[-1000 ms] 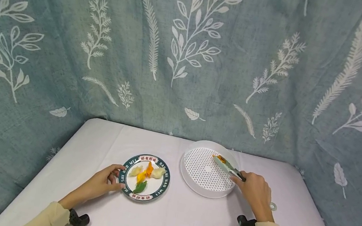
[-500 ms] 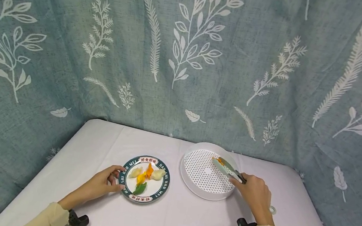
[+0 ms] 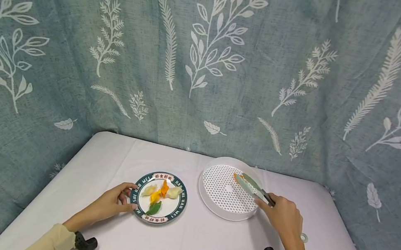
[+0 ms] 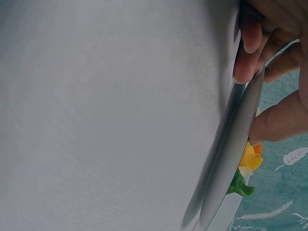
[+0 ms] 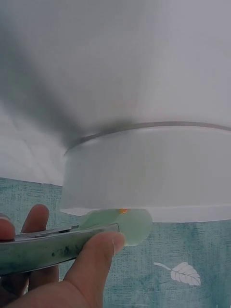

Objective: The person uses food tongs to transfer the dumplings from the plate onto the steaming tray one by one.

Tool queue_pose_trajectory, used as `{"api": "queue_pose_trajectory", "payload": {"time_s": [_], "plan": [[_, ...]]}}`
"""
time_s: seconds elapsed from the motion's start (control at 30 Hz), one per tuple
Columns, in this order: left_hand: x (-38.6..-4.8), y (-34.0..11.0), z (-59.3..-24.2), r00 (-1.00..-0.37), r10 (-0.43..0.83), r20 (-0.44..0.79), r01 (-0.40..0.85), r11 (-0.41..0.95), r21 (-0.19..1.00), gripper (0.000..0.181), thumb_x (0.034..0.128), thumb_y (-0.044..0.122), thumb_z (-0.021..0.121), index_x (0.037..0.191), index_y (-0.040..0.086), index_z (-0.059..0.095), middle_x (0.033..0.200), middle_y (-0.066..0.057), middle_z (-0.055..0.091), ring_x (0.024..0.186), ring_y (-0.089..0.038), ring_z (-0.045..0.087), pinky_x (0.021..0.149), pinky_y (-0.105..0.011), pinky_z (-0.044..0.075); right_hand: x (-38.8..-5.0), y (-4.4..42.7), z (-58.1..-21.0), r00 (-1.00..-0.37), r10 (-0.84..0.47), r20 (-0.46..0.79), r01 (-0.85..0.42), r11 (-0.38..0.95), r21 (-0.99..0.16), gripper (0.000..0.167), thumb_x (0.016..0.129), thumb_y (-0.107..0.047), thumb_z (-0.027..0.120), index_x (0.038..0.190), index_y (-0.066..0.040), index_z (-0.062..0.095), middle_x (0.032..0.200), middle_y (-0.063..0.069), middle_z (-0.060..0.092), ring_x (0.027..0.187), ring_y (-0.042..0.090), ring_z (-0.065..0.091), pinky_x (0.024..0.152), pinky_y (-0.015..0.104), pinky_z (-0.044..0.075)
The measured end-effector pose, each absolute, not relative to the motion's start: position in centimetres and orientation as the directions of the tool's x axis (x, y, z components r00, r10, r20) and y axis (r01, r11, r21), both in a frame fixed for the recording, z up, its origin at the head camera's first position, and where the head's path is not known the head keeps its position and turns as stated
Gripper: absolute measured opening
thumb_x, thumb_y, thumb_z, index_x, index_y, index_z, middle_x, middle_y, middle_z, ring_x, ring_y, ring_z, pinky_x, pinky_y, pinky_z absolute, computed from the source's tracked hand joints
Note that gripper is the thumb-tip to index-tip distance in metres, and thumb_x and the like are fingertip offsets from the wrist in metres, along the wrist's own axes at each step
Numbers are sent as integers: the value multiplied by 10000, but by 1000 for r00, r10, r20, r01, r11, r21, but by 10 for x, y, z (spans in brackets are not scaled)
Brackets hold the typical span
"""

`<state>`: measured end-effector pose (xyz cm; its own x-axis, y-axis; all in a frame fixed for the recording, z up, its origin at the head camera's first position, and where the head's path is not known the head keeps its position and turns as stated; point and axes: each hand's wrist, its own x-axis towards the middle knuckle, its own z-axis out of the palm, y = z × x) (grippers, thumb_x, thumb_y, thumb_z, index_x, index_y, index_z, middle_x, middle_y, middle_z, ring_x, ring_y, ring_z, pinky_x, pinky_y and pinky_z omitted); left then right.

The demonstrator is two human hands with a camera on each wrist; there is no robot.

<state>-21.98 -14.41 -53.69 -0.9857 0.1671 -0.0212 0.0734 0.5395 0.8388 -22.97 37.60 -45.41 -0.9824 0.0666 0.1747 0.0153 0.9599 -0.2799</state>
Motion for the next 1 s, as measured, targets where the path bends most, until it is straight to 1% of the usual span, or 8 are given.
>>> {"api": "queue_pose_trajectory", "payload": {"time_s": [0.2, 0.3, 0.4, 0.47, 0.53, 0.67, 0.77, 1.0], "plan": [[-220, -144, -538, -985, 169, -20, 76, 539, 839, 678, 821, 297, 881, 1402, 137, 570, 1064, 21, 604, 815, -137, 538, 677, -290, 460, -224, 368, -451, -982, 60, 177, 9, 960, -279, 795, 857, -687, 702, 1289, -19, 697, 1159, 254, 703, 849, 353, 674, 620, 513, 503], [-220, -144, -538, -985, 172, -19, 78, 539, 838, 680, 821, 294, 882, 1403, 133, 569, 1066, 18, 607, 815, -137, 540, 683, -294, 460, -221, 365, -450, -980, 59, 188, 5, 961, -277, 795, 858, -673, 711, 1305, -16, 687, 1172, 260, 697, 816, 327, 664, 586, 472, 487], [-220, -143, -537, -985, 171, -19, 79, 546, 834, 684, 820, 291, 882, 1406, 131, 567, 1067, 18, 610, 815, -136, 540, 689, -299, 461, -219, 363, -449, -975, 58, 213, -4, 961, -277, 779, 864, -654, 719, 1309, -15, 684, 1150, 252, 704, 734, 258, 613, 531, 402, 441], [-221, -143, -537, -985, 169, -18, 79, 547, 833, 685, 821, 289, 882, 1408, 131, 566, 1068, 19, 610, 817, -135, 539, 692, -299, 462, -217, 362, -447, -972, 61, 226, -5, 960, -279, 792, 868, -672, 702, 1314, -18, 682, 1140, 246, 707, 701, 236, 574, 508, 368, 406], [-220, -143, -537, -986, 167, -18, 78, 551, 831, 686, 820, 288, 883, 1408, 132, 565, 1068, 19, 609, 816, -134, 538, 692, -298, 461, -216, 362, -445, -969, 61, 238, -9, 960, -281, 797, 873, -689, 684, 1310, -22, 685, 1121, 237, 712, 688, 229, 558, 498, 360, 394], [-220, -143, -537, -987, 162, -17, 78, 558, 826, 687, 820, 289, 883, 1408, 131, 565, 1066, 19, 609, 808, -131, 538, 691, -297, 463, -211, 357, -443, -966, 49, 255, -25, 959, -281, 794, 873, -706, 668, 1306, -41, 694, 1121, 223, 716, 716, 245, 587, 502, 363, 395], [-220, -143, -537, -987, 160, -17, 77, 562, 824, 688, 820, 286, 882, 1410, 127, 564, 1066, 18, 610, 803, -131, 538, 691, -296, 463, -207, 351, -442, -962, 32, 270, -46, 960, -278, 773, 866, -688, 693, 1301, -49, 701, 1118, 216, 721, 734, 259, 601, 508, 365, 391], [-220, -142, -538, -988, 156, -18, 75, 569, 819, 691, 822, 287, 882, 1414, 132, 562, 1064, 17, 606, 803, -131, 536, 686, -297, 462, -199, 331, -442, -960, -10, 280, -94, 953, -288, 721, 855, -626, 749, 1284, -48, 714, 1104, 216, 729, 724, 234, 582, 514, 358, 379]]}}
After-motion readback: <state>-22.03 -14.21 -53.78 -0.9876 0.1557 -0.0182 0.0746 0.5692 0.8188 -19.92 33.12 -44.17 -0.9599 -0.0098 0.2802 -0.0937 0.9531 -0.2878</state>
